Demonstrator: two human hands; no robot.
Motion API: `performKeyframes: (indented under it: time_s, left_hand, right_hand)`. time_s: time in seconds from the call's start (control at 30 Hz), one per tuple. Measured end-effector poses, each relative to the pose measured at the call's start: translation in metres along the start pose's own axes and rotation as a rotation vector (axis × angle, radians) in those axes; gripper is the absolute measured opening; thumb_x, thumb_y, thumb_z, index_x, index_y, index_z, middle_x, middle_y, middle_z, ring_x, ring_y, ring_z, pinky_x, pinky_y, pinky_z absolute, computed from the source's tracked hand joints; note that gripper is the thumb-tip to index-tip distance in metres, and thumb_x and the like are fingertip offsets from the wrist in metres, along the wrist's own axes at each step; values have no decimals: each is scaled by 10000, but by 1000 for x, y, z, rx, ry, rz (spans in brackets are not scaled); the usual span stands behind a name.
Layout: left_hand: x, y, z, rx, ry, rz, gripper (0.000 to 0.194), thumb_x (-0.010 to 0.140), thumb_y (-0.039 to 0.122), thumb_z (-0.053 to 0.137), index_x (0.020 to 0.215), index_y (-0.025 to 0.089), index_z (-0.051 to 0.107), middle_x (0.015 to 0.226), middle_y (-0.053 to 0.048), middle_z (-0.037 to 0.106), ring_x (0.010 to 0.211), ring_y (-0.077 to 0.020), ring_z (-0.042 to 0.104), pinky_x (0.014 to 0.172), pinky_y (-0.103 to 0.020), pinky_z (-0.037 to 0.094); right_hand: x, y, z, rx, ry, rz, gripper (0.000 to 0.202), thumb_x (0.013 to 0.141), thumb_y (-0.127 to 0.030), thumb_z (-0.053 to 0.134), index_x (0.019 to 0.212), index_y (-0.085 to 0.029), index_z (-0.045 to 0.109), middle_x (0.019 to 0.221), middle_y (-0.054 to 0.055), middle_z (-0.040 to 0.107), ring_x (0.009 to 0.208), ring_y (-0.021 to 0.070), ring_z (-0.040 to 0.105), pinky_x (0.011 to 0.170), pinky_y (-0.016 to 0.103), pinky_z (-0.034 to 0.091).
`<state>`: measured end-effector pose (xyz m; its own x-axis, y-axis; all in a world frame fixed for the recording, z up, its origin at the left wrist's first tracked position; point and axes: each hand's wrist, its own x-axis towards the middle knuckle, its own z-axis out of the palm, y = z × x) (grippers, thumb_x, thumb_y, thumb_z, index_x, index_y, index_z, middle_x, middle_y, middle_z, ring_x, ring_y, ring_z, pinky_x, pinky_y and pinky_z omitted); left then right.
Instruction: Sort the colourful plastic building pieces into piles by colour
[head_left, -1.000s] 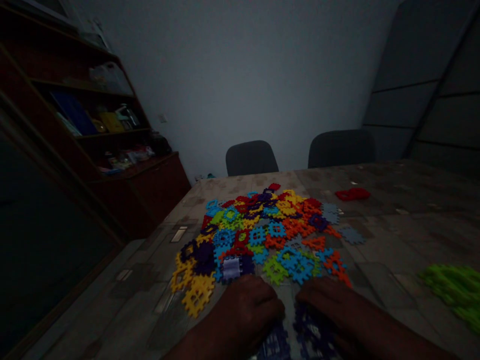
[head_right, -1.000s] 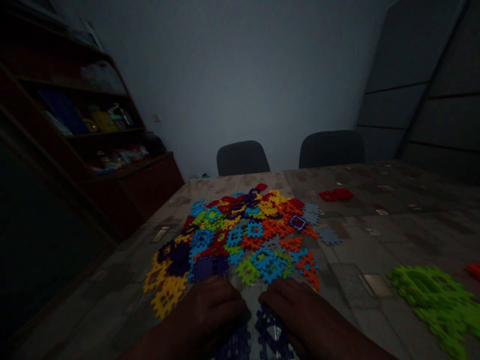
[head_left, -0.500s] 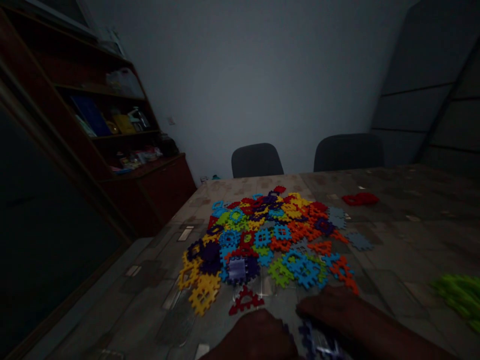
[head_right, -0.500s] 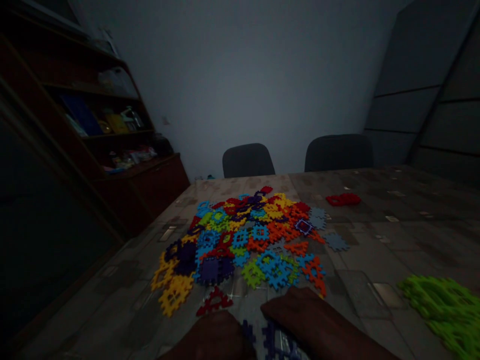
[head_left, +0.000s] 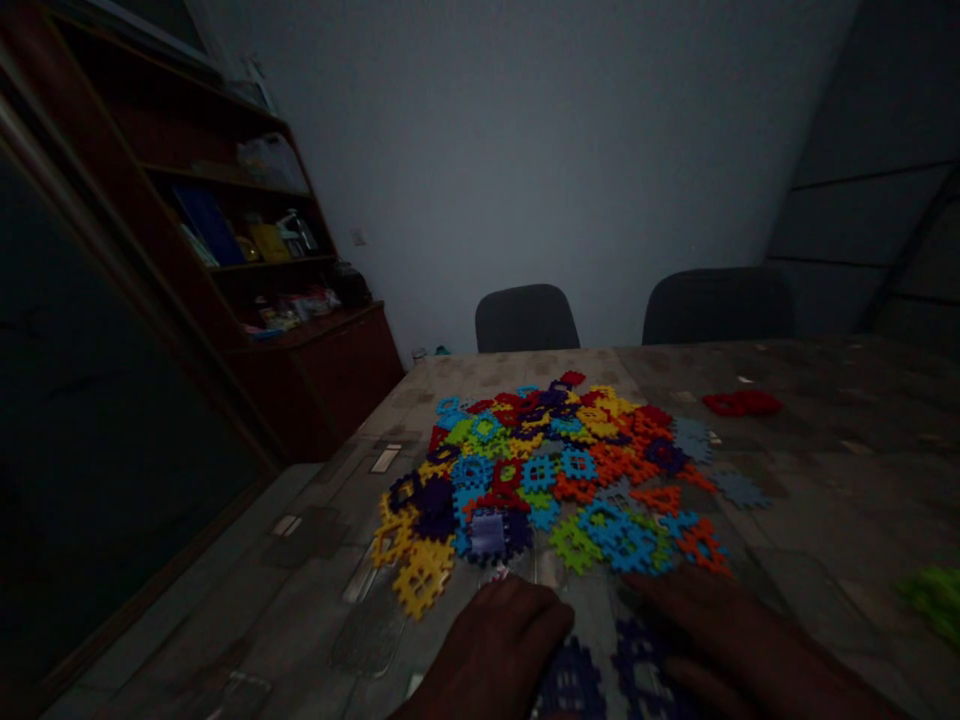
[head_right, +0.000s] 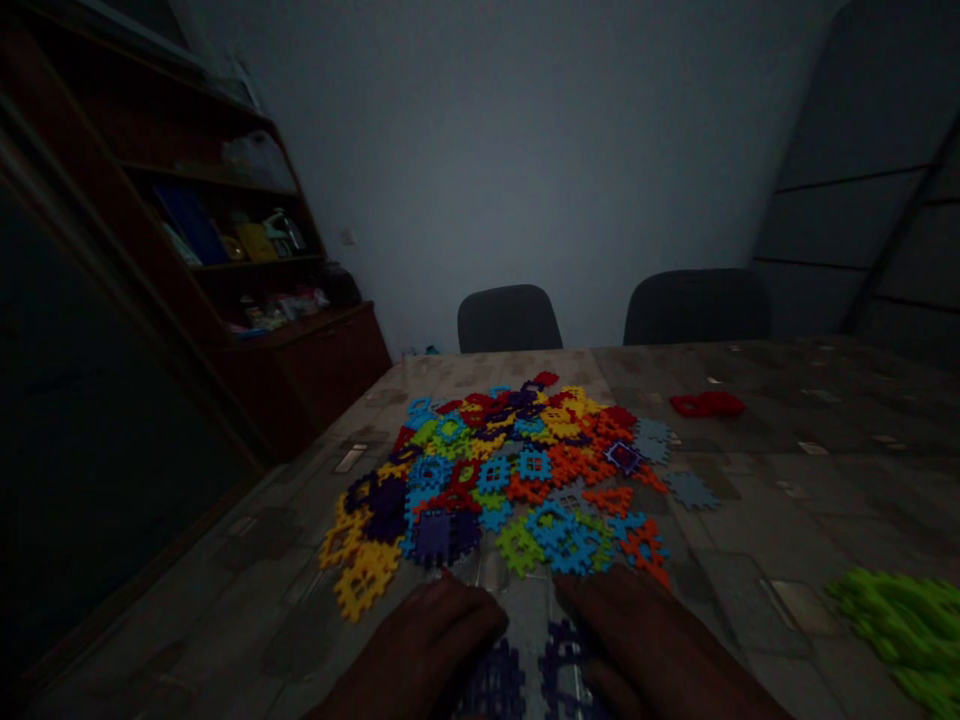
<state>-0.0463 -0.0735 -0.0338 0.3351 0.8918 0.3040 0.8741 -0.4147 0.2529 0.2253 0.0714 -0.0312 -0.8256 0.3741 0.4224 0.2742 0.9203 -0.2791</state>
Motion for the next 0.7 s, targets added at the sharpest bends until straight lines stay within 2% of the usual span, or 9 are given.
performKeyframes:
  time_s: [0.1,0.2,0.23,0.33,0.5,0.57,0.7]
  left_hand:
    - [-2,2,1,71,-48,7,468,1046,473,673,1390,203,505,1239,-112,747,1036,-288,731,905,-397,576]
    - [-3,4,2,82,-66,23,493,1071,471,645,1449,205,472,1266,-129,733,1065,-289,719,910,-388,574]
    - [-3,3,2,72,-61,27,510,1069,481,649,1461,208,468,1259,-127,732,1062,-287,715,912,-386,570]
    - [-5,2,7,34,-49,42,600,1034,511,700,1495,220,450,1244,-111,738,1055,-284,705,931,-386,551]
    - [-5,1,12,46,-63,36,523,1049,431,698,1472,233,462,1181,-77,757,1015,-274,706,938,-389,532]
    - [-4,2,12,57,-48,45,517,1045,446,700,1452,228,469,1150,-71,762,985,-273,711,917,-390,537]
    - [-1,4,7,77,-36,71,458,1091,454,613,1446,217,448,1124,-70,768,937,-264,718,857,-376,545]
  right_hand:
    - [-3,-3,9,-50,11,-84,771,752,-239,815,1488,-295,593,1304,82,778,1063,326,773,868,393,651]
    - [-7,-4,33,-115,77,-113,1019,656,-283,863,1593,-282,463,1214,95,797,938,341,770,780,422,641]
    - [-8,-3,42,-137,101,-126,1099,606,-300,886,1608,-265,434,1180,104,802,890,341,765,752,430,634]
    - [-14,2,61,-173,71,-111,1250,471,-269,943,1603,-233,413,1221,142,781,947,356,754,792,447,614]
    - [-16,3,60,-133,-71,-72,1362,402,-193,987,1615,-254,371,1288,142,758,1046,364,734,899,476,580]
    - [-16,3,57,-109,-65,-71,1363,394,-174,983,1611,-260,376,1287,137,759,1042,360,730,902,475,570]
    - [-16,4,56,-85,-54,-81,1262,474,-143,908,1611,-269,376,1288,116,761,1036,341,723,909,464,544]
